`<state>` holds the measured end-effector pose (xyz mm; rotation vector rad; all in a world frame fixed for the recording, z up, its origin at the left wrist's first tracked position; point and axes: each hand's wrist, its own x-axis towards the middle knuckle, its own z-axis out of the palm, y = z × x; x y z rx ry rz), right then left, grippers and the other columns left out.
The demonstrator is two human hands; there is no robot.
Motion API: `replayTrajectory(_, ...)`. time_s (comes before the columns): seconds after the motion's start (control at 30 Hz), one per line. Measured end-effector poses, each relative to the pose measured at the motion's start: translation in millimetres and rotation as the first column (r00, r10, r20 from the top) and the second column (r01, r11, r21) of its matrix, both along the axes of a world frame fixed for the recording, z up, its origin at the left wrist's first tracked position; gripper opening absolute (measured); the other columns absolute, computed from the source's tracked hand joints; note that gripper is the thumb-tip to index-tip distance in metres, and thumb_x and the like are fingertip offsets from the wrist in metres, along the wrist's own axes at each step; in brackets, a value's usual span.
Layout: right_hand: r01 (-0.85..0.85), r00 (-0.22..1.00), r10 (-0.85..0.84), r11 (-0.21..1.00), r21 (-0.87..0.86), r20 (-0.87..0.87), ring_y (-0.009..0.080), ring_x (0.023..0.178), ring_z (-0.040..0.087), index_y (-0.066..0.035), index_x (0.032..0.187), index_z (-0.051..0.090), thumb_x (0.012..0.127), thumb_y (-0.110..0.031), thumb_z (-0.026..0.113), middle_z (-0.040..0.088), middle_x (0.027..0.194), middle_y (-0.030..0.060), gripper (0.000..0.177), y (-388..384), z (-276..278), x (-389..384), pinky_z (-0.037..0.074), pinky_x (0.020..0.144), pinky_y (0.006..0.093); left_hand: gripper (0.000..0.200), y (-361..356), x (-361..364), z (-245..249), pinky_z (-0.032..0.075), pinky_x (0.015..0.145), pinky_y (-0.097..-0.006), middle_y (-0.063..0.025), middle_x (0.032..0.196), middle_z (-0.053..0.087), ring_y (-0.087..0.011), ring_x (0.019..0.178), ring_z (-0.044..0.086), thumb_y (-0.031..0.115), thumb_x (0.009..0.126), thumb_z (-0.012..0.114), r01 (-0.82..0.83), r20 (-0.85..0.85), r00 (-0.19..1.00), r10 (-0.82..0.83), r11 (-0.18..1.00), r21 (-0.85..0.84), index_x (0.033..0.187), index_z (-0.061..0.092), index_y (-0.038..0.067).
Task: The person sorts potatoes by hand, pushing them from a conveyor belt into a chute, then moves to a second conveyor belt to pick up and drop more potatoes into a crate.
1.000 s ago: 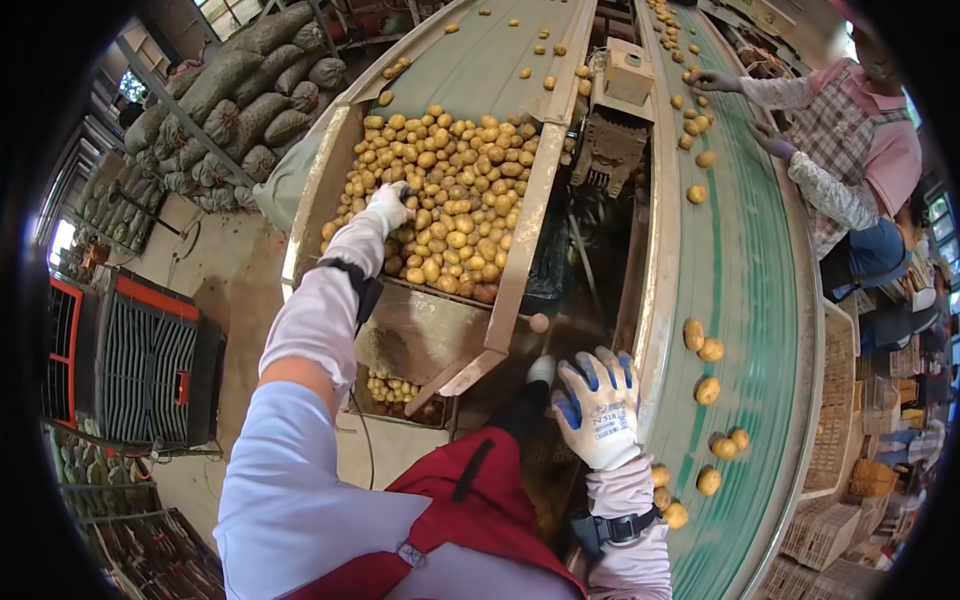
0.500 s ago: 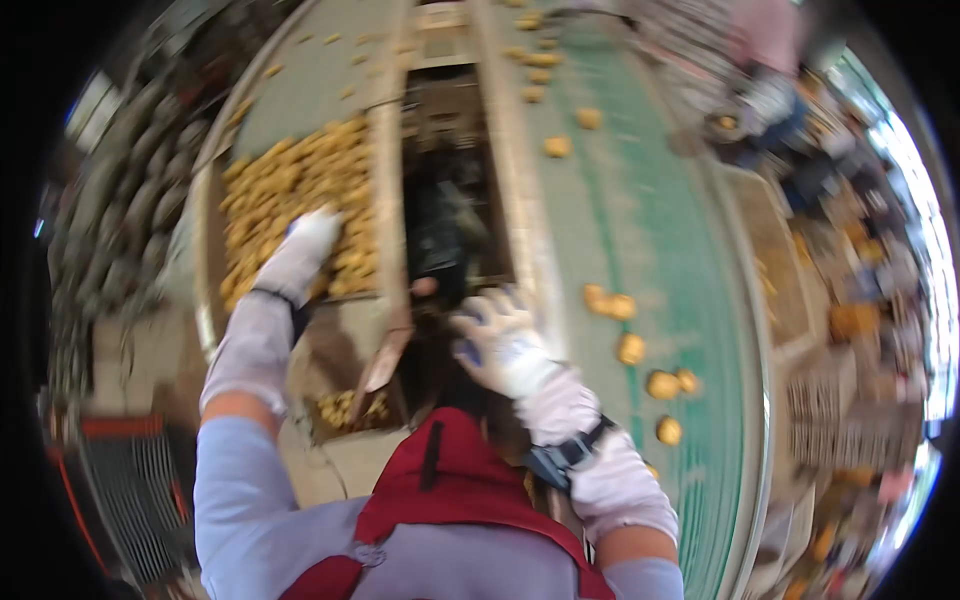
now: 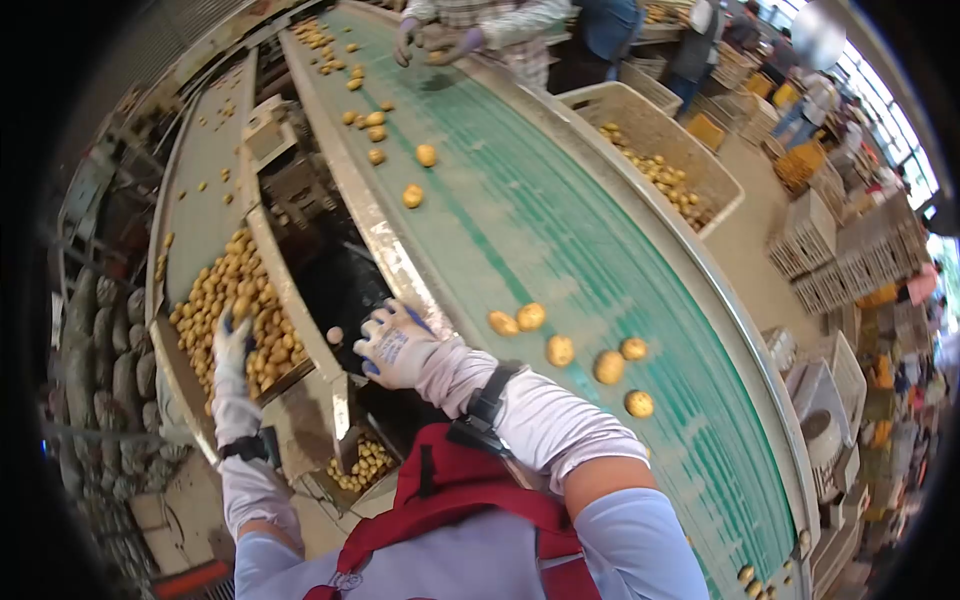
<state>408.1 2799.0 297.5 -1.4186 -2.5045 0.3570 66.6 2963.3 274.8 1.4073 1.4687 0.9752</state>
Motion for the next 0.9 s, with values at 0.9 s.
replayTrajectory(0.9,0.404,0.897,-0.438,0.869,0.287,0.066,0.0367,0.137,0.034,-0.028,0.127,0.061,0.081,-0.045,0.069,0.046,0.145,0.0082,0.049,37,-29,20,0.028,0.108,0.058,0.042,-62,-106,-100,0.023,0.112,-0.0455,-0.0004,0.135,0.058,-0.023,0.125,0.051,0.04,0.091,0.05,-0.252,-0.87,0.32,0.375,0.919,0.303,0.129,0.06,0.024)
